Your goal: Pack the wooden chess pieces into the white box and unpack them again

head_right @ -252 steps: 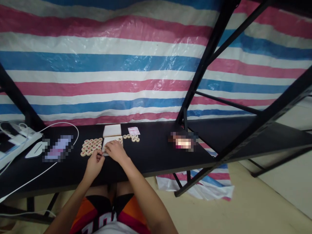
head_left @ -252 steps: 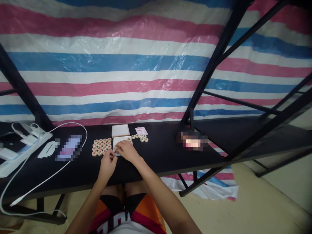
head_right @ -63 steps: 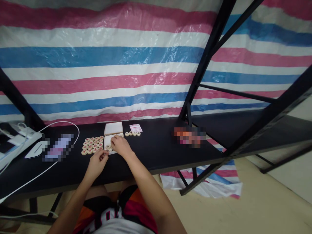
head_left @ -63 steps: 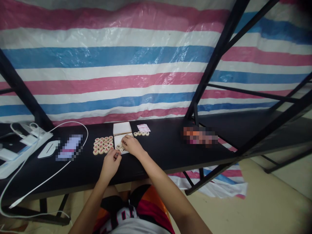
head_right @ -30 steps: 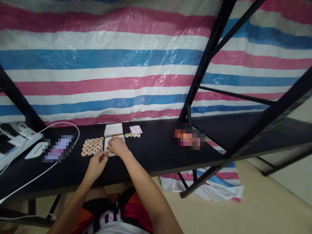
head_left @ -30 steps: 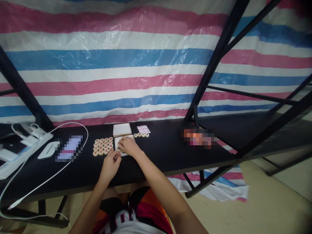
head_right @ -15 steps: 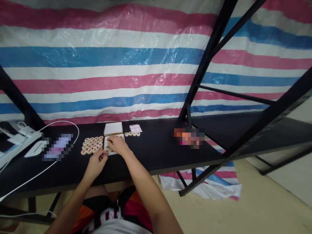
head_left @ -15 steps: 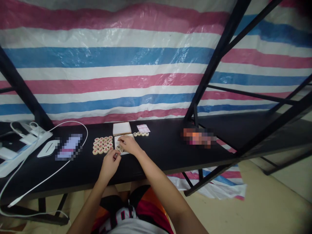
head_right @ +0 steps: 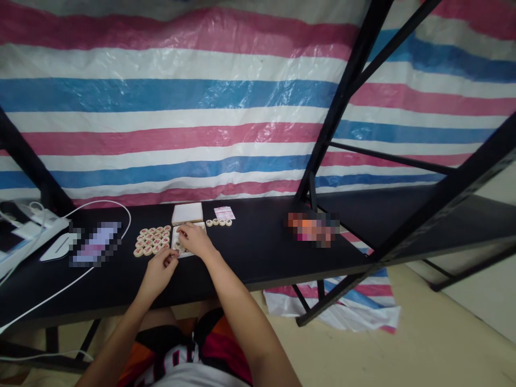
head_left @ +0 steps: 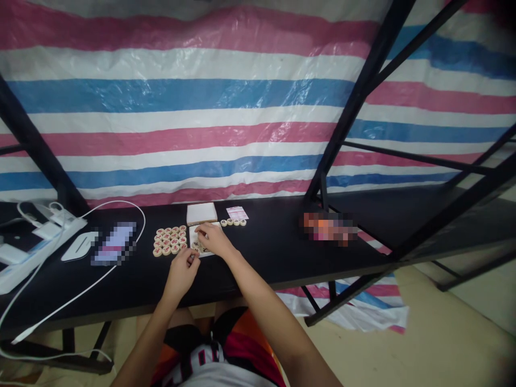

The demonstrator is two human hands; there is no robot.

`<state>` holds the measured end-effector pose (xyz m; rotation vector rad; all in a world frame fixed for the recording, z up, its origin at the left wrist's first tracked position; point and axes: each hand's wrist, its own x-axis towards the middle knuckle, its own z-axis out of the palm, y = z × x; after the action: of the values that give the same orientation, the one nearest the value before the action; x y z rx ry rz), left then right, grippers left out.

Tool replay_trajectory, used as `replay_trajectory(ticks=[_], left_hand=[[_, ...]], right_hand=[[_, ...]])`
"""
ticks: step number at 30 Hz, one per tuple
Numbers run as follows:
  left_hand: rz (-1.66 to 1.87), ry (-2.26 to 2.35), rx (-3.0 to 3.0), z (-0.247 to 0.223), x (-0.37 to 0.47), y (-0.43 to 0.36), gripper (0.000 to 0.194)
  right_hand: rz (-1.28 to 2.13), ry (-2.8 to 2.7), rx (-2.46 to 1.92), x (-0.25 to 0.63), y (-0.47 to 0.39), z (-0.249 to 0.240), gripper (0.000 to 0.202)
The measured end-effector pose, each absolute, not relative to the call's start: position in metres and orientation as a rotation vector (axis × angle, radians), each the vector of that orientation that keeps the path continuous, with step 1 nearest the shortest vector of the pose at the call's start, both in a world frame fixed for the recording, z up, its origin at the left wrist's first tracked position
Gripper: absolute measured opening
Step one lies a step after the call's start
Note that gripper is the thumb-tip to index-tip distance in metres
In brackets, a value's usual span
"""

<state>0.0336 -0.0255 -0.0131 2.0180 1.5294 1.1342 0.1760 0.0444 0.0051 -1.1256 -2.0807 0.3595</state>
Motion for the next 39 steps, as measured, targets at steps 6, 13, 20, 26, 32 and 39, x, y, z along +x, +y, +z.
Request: replay_trajectory(ticks=[6, 13, 20, 26, 32, 39], left_hand=[[1.139, 1.528, 2.025, -0.012, 0.033, -0.026, 0.017], [1.118, 1.532, 2.034, -0.011, 0.034, -0.025, 0.016], [1.127, 1.539, 2.004, -0.013, 0.033, -0.025, 0.017], [1.116, 1.535, 2.002, -0.013, 0.032, -0.025, 0.017], [1.12, 1.528, 1.999, -0.014, 0.031, -0.025, 0.016], [1.129, 1.534, 2.013, -0.013, 0.032, -0.026, 0.017]], right_hand=[[0.357, -2.08, -1.125, 0.176, 0.044, 0.005, 0.021], [0.358, -2.054, -1.094, 0.175, 0.045, 0.003, 0.021], [0.218, -1.966, -1.188, 0.196, 0.049, 0.006, 0.024], [-0.002, -1.841, -1.759, 0.231, 0.052, -0.003, 0.029], [0.029, -1.885, -1.93, 0.226, 0.049, -0.008, 0.029], [0.012, -1.784, -1.993, 0.228, 0.051, -0.008, 0.031]])
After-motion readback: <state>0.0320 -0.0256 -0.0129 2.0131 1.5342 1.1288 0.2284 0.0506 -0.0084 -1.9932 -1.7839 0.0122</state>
